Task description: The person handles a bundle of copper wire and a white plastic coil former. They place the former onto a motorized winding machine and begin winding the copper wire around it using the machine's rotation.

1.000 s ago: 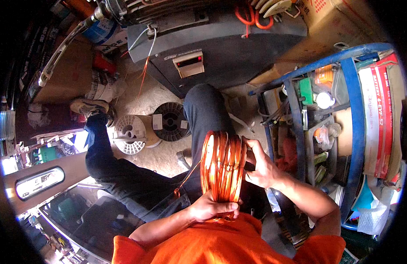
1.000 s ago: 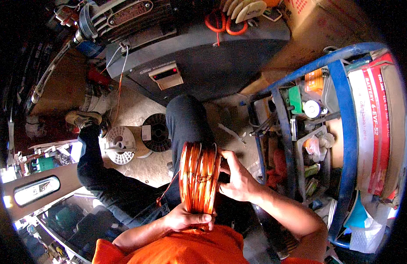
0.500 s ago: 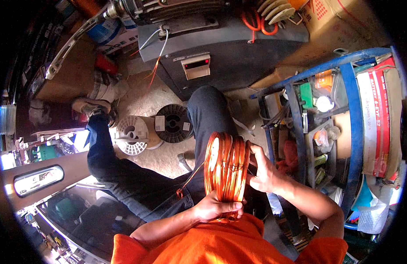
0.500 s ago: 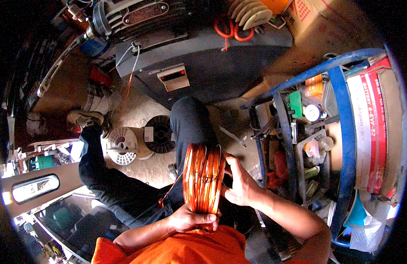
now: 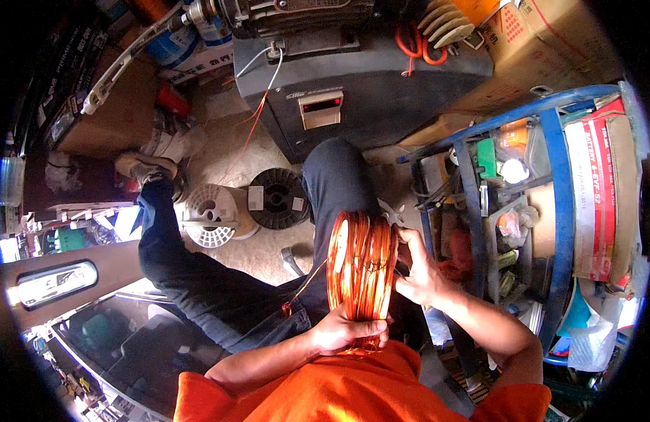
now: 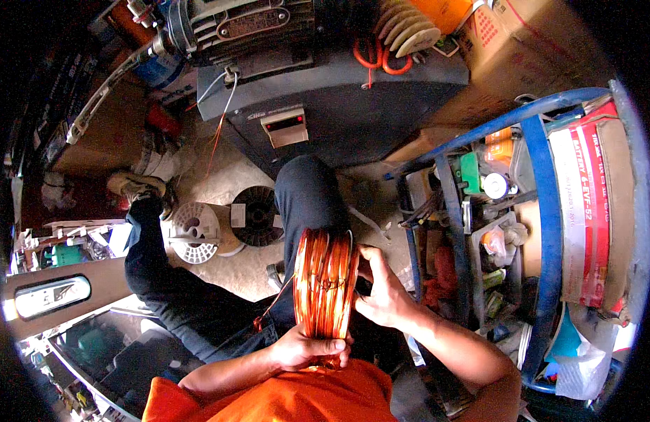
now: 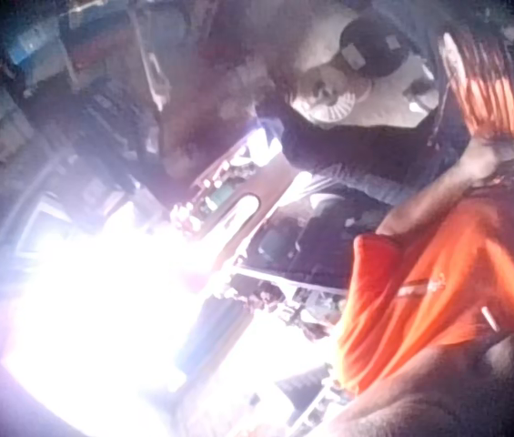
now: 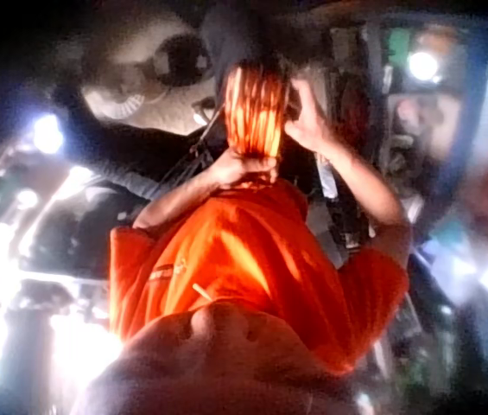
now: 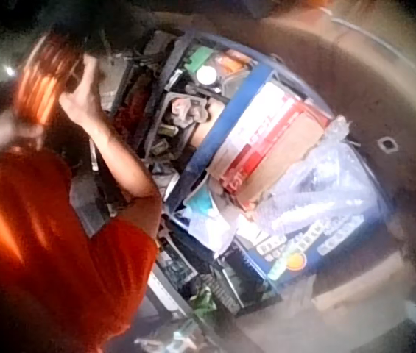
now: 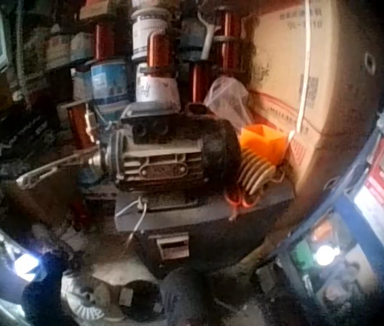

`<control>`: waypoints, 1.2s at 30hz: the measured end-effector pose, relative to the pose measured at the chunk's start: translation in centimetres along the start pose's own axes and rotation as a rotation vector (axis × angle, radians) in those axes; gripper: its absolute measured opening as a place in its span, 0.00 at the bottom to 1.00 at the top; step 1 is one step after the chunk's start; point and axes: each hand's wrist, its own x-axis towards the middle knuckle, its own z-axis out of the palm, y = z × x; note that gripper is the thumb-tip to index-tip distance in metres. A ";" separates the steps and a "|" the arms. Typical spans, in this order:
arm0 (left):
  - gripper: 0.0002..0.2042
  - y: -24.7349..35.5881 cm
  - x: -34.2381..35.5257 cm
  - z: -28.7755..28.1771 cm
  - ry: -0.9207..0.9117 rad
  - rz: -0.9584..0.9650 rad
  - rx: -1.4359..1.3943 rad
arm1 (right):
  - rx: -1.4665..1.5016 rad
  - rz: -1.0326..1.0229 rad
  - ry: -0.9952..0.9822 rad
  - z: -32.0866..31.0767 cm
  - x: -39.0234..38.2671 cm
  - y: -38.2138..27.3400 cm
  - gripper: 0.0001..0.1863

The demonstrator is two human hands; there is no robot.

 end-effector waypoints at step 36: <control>0.08 6.0 -3.8 1.5 0.121 0.261 -0.012 | -0.365 -0.192 -0.077 -6.3 1.2 -9.1 0.40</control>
